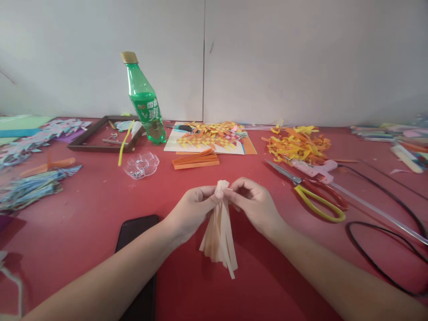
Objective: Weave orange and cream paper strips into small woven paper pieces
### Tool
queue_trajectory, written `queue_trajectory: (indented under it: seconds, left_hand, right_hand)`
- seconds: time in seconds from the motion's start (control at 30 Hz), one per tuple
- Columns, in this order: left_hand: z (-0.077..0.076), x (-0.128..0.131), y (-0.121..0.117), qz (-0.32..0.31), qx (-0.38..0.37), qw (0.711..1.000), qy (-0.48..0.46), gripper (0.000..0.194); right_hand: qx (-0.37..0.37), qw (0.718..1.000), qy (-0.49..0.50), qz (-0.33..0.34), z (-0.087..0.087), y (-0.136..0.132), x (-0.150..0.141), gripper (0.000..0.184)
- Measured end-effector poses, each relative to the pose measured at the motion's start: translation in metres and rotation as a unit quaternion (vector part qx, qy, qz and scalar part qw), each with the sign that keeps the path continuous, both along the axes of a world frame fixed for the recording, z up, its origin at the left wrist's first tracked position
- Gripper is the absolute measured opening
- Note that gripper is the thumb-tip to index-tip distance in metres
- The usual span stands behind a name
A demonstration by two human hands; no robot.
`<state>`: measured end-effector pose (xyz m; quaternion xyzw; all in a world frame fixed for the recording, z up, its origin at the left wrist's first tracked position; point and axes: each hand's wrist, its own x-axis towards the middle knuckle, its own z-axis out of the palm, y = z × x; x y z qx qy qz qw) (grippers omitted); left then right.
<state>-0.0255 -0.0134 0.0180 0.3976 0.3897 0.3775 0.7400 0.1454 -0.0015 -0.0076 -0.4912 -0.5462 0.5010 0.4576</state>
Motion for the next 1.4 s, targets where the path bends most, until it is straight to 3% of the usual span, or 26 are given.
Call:
queue_trajectory:
  seconds: [0.2,0.37,0.67,0.87,1.0,1.2,1.4]
  left_hand:
    - [-0.002,0.0,0.001,0.048,-0.058,0.997,0.005,0.028]
    - [-0.004,0.001,0.002,0.044,-0.026,0.997,0.052,0.027]
    - [-0.004,0.001,0.0,0.028,-0.015,0.998,0.062,0.024]
    - [-0.003,0.003,0.0,0.024,-0.014,0.999,0.047,0.031]
    - [-0.003,0.002,0.002,0.033,-0.014,0.999,0.04,0.031]
    - [-0.005,-0.001,0.002,0.064,-0.052,0.995,0.05,0.028]
    - [-0.005,-0.002,0.002,0.063,-0.041,0.996,0.039,0.027]
  right_hand:
    - [0.032,0.999,-0.032,0.025,0.001,0.0,0.001,0.03]
    - [0.062,0.995,-0.077,0.024,0.001,0.001,0.0,0.03]
    - [0.034,0.997,-0.058,0.032,-0.009,0.0,-0.002,0.027]
    - [-0.006,0.997,-0.072,0.037,-0.002,0.001,-0.001,0.032]
    - [0.033,0.995,-0.087,0.03,0.002,0.0,-0.001,0.03]
    - [0.029,0.997,0.02,0.07,0.003,-0.001,0.0,0.029]
    - [-0.098,0.977,0.148,0.121,-0.001,-0.001,0.002,0.032]
